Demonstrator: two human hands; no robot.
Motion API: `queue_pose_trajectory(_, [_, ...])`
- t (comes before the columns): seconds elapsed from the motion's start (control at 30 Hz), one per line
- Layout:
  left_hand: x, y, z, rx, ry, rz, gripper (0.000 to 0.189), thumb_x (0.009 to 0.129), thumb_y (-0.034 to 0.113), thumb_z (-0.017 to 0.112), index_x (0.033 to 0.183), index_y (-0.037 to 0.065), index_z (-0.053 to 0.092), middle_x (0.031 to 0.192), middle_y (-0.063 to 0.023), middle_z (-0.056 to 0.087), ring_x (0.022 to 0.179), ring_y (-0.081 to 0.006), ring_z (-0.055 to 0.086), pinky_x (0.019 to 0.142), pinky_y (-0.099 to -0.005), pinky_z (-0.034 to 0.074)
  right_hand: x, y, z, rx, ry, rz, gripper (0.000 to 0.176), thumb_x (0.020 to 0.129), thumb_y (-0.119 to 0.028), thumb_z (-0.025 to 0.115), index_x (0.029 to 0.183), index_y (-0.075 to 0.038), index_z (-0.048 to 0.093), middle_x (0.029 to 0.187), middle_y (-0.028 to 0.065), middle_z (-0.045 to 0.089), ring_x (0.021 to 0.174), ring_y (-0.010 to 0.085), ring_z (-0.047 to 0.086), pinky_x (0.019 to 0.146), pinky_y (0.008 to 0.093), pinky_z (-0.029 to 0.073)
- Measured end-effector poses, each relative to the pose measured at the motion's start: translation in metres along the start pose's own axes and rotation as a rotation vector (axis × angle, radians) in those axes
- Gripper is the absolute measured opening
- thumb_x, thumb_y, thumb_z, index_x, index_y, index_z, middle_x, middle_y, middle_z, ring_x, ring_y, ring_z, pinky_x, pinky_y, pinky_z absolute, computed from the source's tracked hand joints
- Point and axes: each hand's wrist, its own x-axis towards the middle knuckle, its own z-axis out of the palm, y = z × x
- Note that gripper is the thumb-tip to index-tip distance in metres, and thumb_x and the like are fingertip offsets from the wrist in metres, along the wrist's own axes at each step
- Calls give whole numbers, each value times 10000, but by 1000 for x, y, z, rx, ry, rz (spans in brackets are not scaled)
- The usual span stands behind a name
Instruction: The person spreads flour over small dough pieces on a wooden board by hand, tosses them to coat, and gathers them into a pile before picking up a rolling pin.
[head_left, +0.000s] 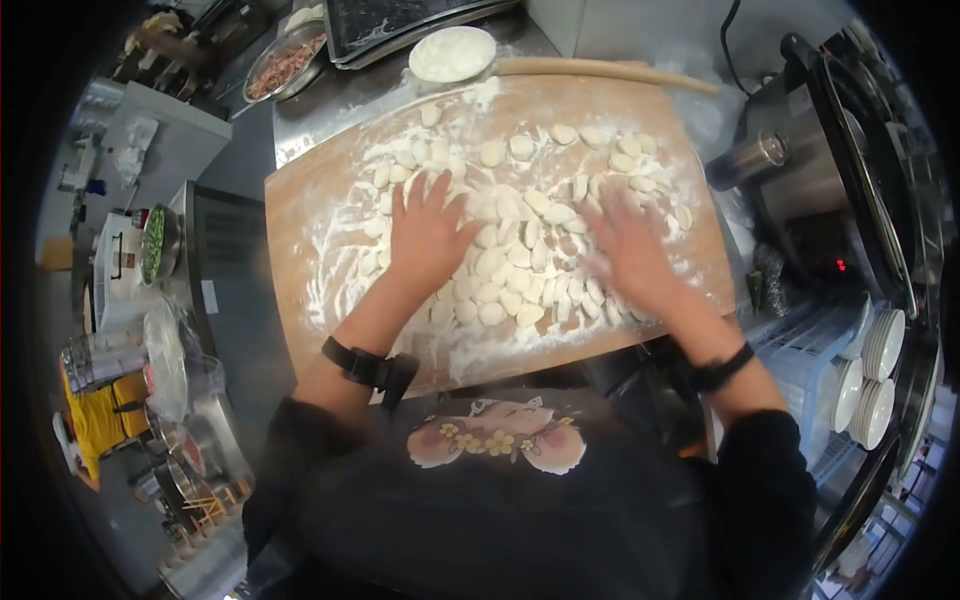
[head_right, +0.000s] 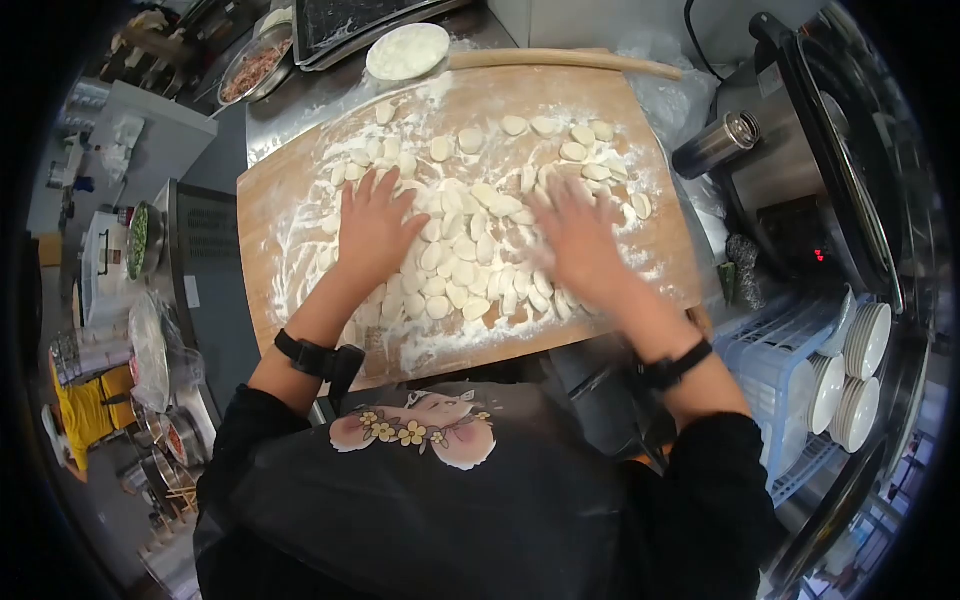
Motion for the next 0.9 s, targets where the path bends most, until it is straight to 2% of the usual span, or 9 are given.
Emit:
queue_pose_trajectory(0.1, [-11, 11, 4, 32, -41, -65, 581, 914, 405, 604, 1397, 109, 476, 1474, -159, 427, 1391, -347, 359, 1142, -598, 212, -21, -36, 5, 174, -82, -149, 619, 924, -481, 555, 1448, -180, 423, 1483, 243, 363, 1425, 378, 284, 1147, 595, 174])
queue_pose_trajectory(0.17, [-17, 38, 7, -179, 19, 163, 590, 903, 410, 620, 1396, 116, 479, 1475, -158, 424, 1378, -360, 368, 1131, -597, 227, -15, -41, 12, 279, -145, -218, 617, 917, -488, 562, 1430, -165, 449, 1466, 263, 376, 1420, 384, 291, 1150, 577, 191])
queue_pose_trajectory(0.3, [-13, 51, 2, -235, -17, 396, 554, 898, 350, 642, 1374, 114, 488, 1449, -158, 445, 1345, -328, 417, 1121, -592, 254, 13, -13, 3, 6, 24, -212, 520, 884, -404, 644, 1308, -113, 562, 1424, 237, 446, 1366, 388, 372, 1104, 507, 317])
queue_pose_trajectory(0.37, [-4, 52, -1, -207, 77, 386, 468, 879, 283, 663, 1297, 104, 549, 1359, -134, 527, 1265, -323, 484, 1081, -541, 331, 9, 8, -4, 246, 87, -81, 468, 856, -321, 692, 1264, -115, 590, 1330, 171, 550, 1245, 351, 486, 1023, 466, 390])
queue_pose_trajectory(0.43, [10, 51, 1, -376, 178, 299, 386, 840, 211, 687, 1201, 99, 609, 1248, -100, 599, 1177, -312, 533, 1013, -477, 395, 8, 35, -4, 150, 329, -36, 429, 815, -245, 727, 1211, -122, 619, 1195, 110, 629, 1102, 309, 563, 944, 439, 424])
queue_pose_trajectory(0.53, [39, 68, 18, -402, 268, 326, 342, 809, 156, 693, 1140, 87, 639, 1169, -97, 628, 1131, -306, 548, 957, -431, 420, 24, 49, -4, 93, 417, 58, 421, 764, -182, 754, 1165, -127, 637, 1078, 104, 647, 1028, 302, 586, 905, 435, 433])
queue_pose_trajectory(0.67, [75, 93, 26, -376, 195, 282, 350, 795, 167, 704, 1125, 71, 638, 1161, -101, 625, 1161, -311, 532, 970, -432, 409, 51, 50, 9, 79, 333, 82, 349, 771, -158, 728, 1108, -119, 644, 1009, 98, 649, 986, 302, 596, 876, 439, 436])
queue_pose_trajectory(0.73, [85, 102, 29, -285, 101, 165, 338, 779, 179, 719, 1090, 63, 654, 1154, -96, 626, 1190, -313, 511, 994, -454, 384, 55, 48, 8, 79, 122, 173, 265, 795, -146, 689, 1054, -110, 648, 970, 97, 647, 964, 304, 598, 867, 447, 430])
queue_pose_trajectory(0.9, [97, 106, 43, -150, 103, 115, 321, 760, 178, 729, 1056, 65, 672, 1106, -100, 634, 1192, -314, 506, 1018, -491, 348, 45, 40, 7, 301, 219, 215, 166, 828, -139, 638, 980, -78, 667, 917, 118, 677, 897, 334, 628, 817, 433, 472])
